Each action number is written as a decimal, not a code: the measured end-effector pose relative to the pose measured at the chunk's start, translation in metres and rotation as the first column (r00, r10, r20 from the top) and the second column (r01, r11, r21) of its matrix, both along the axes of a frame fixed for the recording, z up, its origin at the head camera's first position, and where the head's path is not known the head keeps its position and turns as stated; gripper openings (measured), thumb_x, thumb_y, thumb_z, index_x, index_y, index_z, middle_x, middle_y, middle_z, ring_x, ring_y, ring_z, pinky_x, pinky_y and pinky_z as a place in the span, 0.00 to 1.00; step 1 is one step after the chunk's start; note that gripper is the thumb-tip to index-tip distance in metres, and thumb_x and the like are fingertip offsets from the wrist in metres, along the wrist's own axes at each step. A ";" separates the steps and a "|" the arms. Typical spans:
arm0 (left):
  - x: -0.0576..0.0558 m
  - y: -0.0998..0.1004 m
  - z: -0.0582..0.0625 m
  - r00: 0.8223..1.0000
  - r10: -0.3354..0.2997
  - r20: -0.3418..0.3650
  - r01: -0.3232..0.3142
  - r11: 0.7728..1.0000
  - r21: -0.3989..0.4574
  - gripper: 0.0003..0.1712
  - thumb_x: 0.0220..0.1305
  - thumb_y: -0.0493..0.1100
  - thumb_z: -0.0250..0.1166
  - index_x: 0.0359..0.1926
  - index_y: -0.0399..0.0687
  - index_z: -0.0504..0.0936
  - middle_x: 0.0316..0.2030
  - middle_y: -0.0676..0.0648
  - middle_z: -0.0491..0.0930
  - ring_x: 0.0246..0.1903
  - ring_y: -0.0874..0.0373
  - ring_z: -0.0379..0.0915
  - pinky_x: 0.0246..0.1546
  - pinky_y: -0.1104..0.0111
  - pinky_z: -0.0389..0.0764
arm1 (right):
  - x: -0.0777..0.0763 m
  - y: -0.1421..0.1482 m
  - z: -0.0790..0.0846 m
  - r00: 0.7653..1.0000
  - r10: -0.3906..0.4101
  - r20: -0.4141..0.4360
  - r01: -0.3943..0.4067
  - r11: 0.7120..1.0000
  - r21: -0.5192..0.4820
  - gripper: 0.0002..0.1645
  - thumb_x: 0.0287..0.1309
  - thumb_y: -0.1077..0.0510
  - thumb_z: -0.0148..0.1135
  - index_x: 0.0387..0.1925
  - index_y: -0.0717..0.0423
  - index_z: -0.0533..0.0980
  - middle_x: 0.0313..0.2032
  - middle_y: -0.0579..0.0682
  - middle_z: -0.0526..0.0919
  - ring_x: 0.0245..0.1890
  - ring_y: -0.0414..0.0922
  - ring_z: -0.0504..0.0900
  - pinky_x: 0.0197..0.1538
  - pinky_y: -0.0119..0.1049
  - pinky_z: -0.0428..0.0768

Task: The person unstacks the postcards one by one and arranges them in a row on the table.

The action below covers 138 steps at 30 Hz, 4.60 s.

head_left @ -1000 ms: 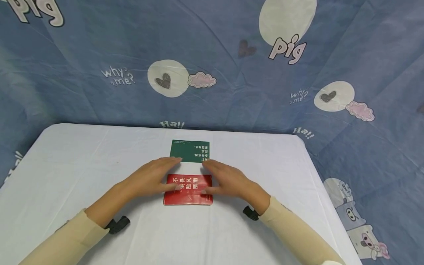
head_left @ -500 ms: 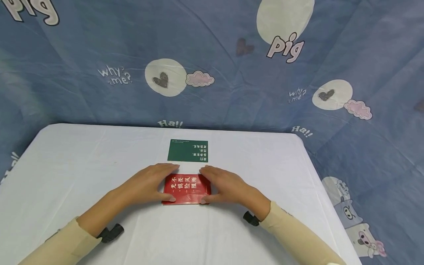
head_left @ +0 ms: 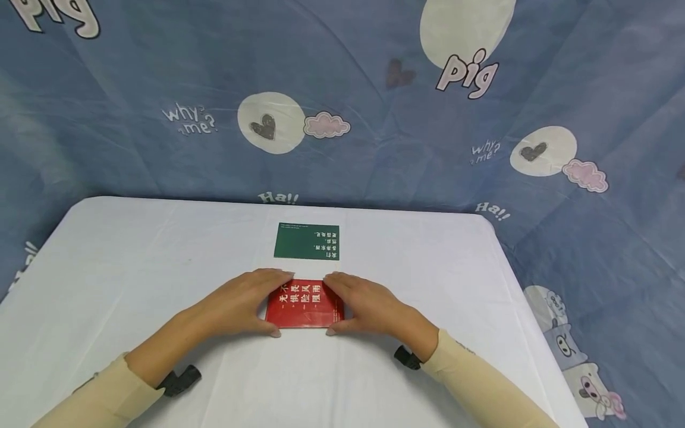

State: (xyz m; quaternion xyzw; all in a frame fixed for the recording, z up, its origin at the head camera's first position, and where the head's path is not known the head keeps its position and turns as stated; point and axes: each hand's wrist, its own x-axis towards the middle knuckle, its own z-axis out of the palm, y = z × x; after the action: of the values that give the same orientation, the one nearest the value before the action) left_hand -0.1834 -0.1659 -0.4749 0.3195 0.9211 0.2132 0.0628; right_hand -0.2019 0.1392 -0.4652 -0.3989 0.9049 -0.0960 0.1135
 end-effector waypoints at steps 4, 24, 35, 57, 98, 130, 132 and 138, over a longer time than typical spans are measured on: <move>0.002 0.000 0.001 1.000 0.010 0.003 -0.010 1.000 -0.012 0.59 0.45 0.59 0.85 0.76 0.45 0.70 0.70 0.43 0.74 0.69 0.43 0.70 0.65 0.45 0.76 | 0.000 0.001 -0.001 1.000 0.002 -0.006 -0.002 1.000 0.000 0.58 0.56 0.34 0.76 0.79 0.56 0.62 0.75 0.52 0.68 0.75 0.48 0.66 0.70 0.43 0.73; 0.001 0.003 -0.003 0.994 0.083 0.077 -0.083 0.997 0.000 0.57 0.46 0.55 0.86 0.76 0.51 0.71 0.69 0.44 0.76 0.65 0.42 0.74 0.57 0.44 0.82 | 0.002 0.003 -0.006 0.999 -0.029 0.035 0.032 0.997 -0.074 0.55 0.59 0.40 0.77 0.79 0.57 0.63 0.76 0.53 0.67 0.77 0.48 0.64 0.71 0.45 0.73; 0.003 0.004 0.002 0.992 0.094 0.085 -0.094 0.996 -0.006 0.57 0.45 0.55 0.86 0.76 0.53 0.71 0.68 0.45 0.77 0.64 0.43 0.75 0.55 0.44 0.83 | 0.002 0.000 -0.004 0.997 -0.050 0.054 0.053 0.996 -0.065 0.55 0.58 0.40 0.77 0.79 0.55 0.63 0.76 0.52 0.67 0.76 0.49 0.65 0.70 0.46 0.74; 0.003 0.005 0.001 0.991 0.092 0.095 -0.091 0.996 -0.011 0.58 0.46 0.53 0.86 0.77 0.51 0.69 0.69 0.44 0.76 0.65 0.42 0.74 0.56 0.44 0.83 | 0.002 0.002 -0.007 0.996 -0.037 0.082 0.046 0.993 -0.107 0.54 0.59 0.42 0.77 0.79 0.55 0.61 0.76 0.51 0.67 0.77 0.48 0.64 0.74 0.44 0.68; 0.001 0.008 0.017 0.982 0.115 0.152 -0.123 0.991 0.044 0.56 0.52 0.53 0.83 0.79 0.49 0.66 0.71 0.44 0.73 0.69 0.43 0.70 0.64 0.44 0.76 | -0.004 0.002 0.014 0.996 -0.046 0.074 0.053 0.995 -0.089 0.58 0.56 0.42 0.79 0.79 0.56 0.59 0.75 0.51 0.66 0.75 0.48 0.66 0.67 0.44 0.77; -0.039 0.059 0.025 0.991 0.070 0.111 -0.076 0.995 0.057 0.57 0.57 0.53 0.81 0.80 0.42 0.61 0.74 0.41 0.67 0.72 0.43 0.63 0.62 0.47 0.79 | -0.037 0.043 0.039 0.986 -0.156 0.066 0.162 0.982 -0.100 0.58 0.54 0.47 0.81 0.79 0.58 0.61 0.76 0.54 0.66 0.75 0.52 0.65 0.66 0.50 0.78; -0.042 0.062 0.026 0.992 0.067 0.105 -0.073 0.996 0.053 0.57 0.56 0.53 0.81 0.80 0.43 0.62 0.74 0.42 0.68 0.72 0.43 0.63 0.62 0.46 0.78 | -0.039 0.046 0.039 0.986 -0.155 0.055 0.160 0.982 -0.104 0.57 0.54 0.48 0.81 0.78 0.59 0.62 0.75 0.54 0.67 0.74 0.52 0.67 0.66 0.50 0.78; -0.057 0.072 0.028 0.997 0.036 0.074 -0.039 0.999 0.038 0.56 0.57 0.54 0.80 0.79 0.41 0.64 0.74 0.42 0.68 0.73 0.43 0.62 0.69 0.47 0.72 | -0.048 0.054 0.039 0.987 -0.158 0.028 0.161 0.981 -0.108 0.55 0.55 0.49 0.80 0.78 0.59 0.63 0.74 0.55 0.68 0.73 0.53 0.68 0.66 0.51 0.78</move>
State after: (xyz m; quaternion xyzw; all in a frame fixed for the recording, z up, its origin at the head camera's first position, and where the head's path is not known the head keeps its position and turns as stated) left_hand -0.2403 -0.0935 -0.4465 0.2952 0.9196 0.2442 0.0864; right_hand -0.2500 0.1931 -0.4265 -0.3298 0.9262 -0.1581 0.0922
